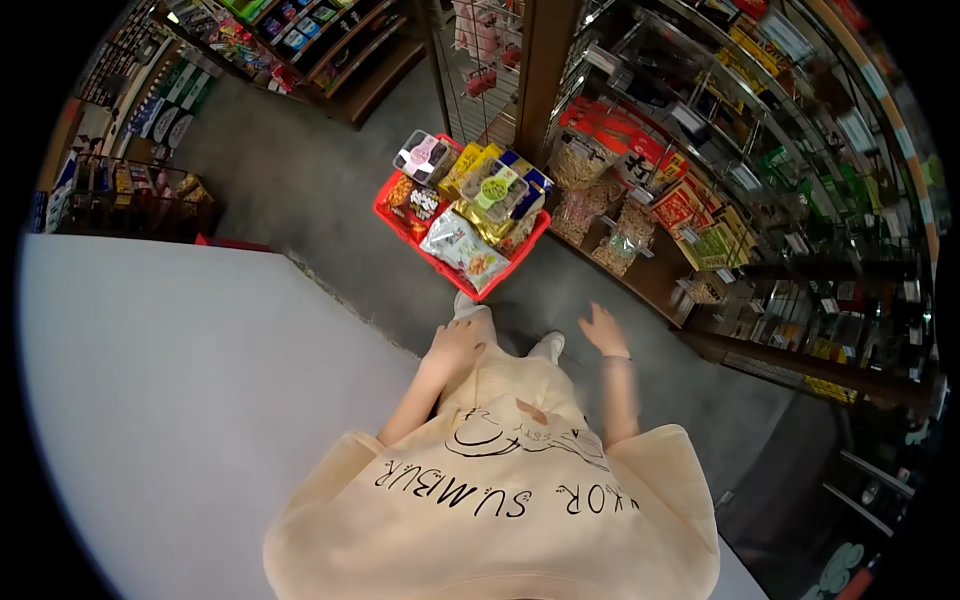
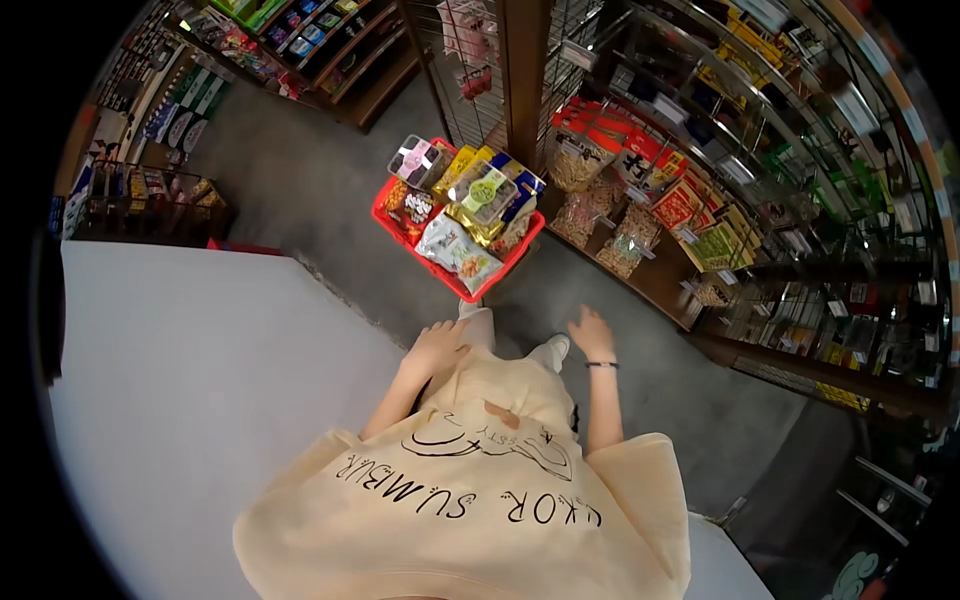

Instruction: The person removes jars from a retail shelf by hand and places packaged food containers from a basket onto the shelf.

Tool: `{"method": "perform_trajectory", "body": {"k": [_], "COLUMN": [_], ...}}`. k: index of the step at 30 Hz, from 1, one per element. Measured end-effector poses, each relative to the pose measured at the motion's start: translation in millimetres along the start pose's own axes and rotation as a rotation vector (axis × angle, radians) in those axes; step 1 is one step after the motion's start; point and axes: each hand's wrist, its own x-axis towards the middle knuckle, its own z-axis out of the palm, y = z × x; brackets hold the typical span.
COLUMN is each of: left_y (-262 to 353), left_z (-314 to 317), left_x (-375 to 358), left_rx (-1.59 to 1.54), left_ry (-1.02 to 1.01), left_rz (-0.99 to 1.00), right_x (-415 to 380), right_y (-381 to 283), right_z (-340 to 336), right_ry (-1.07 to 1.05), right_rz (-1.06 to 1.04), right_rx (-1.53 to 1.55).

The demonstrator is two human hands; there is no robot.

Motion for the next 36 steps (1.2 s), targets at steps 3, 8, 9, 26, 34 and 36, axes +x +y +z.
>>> {"method": "perform_trajectory", "body": {"k": [3, 8, 9, 26, 34, 36], "left_y": [-50, -102, -110, -111, -108, -110], "left_z": [-16, -66, -72, -94, -93, -77], "left_x": [11, 53, 67, 242, 263, 263], "left_rx": [-0.019, 0.014, 0.001, -0.872, -0.96, -1.003], "left_ry": [-0.039, 0.035, 0.077, 0.459, 0.287, 0.227], "left_rz": [-0.023, -0.009, 0.033, 0.098, 0.057, 0.028], "right_x": [32, 45, 43, 110, 162, 160], "right_y": [-92, -212, -224, -236, -235, -227], "right_z": [9, 46, 55, 12, 17, 19], "right_ry": [0.139, 0.375, 0.416, 0.387, 0.342, 0.312], "right_rz": [-0.244, -0.367, -0.379, 0.248, 0.22, 0.166], "right_rx": [0.259, 0.472, 0.46, 1.335, 1.479, 1.481]}}
